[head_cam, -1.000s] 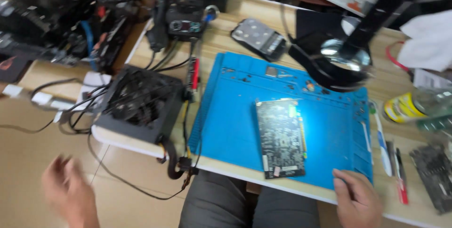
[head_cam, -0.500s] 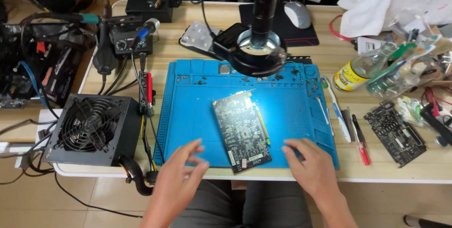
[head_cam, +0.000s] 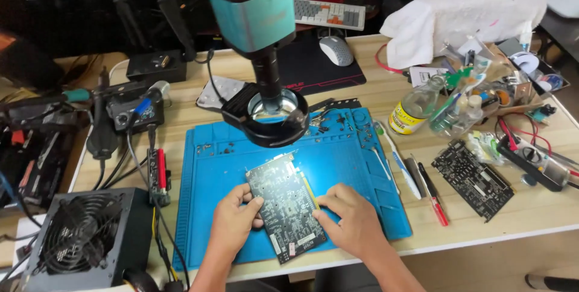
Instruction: Cleaning a printed circuit board (PCB) using a toothbrush and cleaning solution, then inspecting it under a digital microscope.
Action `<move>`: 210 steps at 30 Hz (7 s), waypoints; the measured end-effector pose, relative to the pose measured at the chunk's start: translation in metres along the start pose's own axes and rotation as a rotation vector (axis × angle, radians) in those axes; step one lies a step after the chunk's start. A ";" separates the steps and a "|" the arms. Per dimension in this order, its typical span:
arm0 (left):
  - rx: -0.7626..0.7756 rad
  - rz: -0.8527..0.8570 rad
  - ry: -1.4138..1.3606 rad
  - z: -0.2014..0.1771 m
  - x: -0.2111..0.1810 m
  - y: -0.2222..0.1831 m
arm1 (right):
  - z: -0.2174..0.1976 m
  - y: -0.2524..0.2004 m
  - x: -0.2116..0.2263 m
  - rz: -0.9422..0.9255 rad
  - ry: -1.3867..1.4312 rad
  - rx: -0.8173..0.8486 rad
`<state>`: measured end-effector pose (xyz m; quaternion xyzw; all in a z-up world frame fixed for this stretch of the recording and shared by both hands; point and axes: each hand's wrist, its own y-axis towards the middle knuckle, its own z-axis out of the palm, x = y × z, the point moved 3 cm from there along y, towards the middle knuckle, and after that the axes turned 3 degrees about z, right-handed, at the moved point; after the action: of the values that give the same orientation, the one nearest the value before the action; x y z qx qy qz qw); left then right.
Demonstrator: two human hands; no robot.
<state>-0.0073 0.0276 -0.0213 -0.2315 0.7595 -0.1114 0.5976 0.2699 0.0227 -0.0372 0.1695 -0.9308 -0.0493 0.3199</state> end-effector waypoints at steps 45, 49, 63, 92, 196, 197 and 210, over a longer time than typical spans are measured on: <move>-0.154 0.892 0.413 -0.014 -0.246 -0.045 | -0.019 -0.017 0.009 0.061 -0.020 0.410; -0.149 0.834 0.436 -0.016 -0.247 -0.043 | -0.018 -0.020 0.010 0.017 -0.021 0.353; -0.092 0.884 0.360 -0.016 -0.247 -0.052 | -0.017 -0.024 0.008 -0.089 0.039 0.240; -0.189 0.862 0.353 -0.017 -0.253 -0.054 | -0.014 -0.024 0.005 -0.102 0.065 0.168; 0.039 -0.064 -0.098 0.023 0.000 0.006 | -0.011 -0.021 -0.014 0.257 0.345 0.273; 0.035 -0.060 -0.126 0.023 0.001 0.006 | -0.013 -0.021 -0.012 0.272 0.353 0.282; 0.029 -0.010 0.050 0.023 -0.025 -0.011 | -0.016 -0.021 -0.008 0.211 0.329 0.141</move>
<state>0.0217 0.0331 -0.0009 -0.2237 0.7713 -0.1314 0.5812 0.2921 0.0059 -0.0334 0.0989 -0.8798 0.0781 0.4584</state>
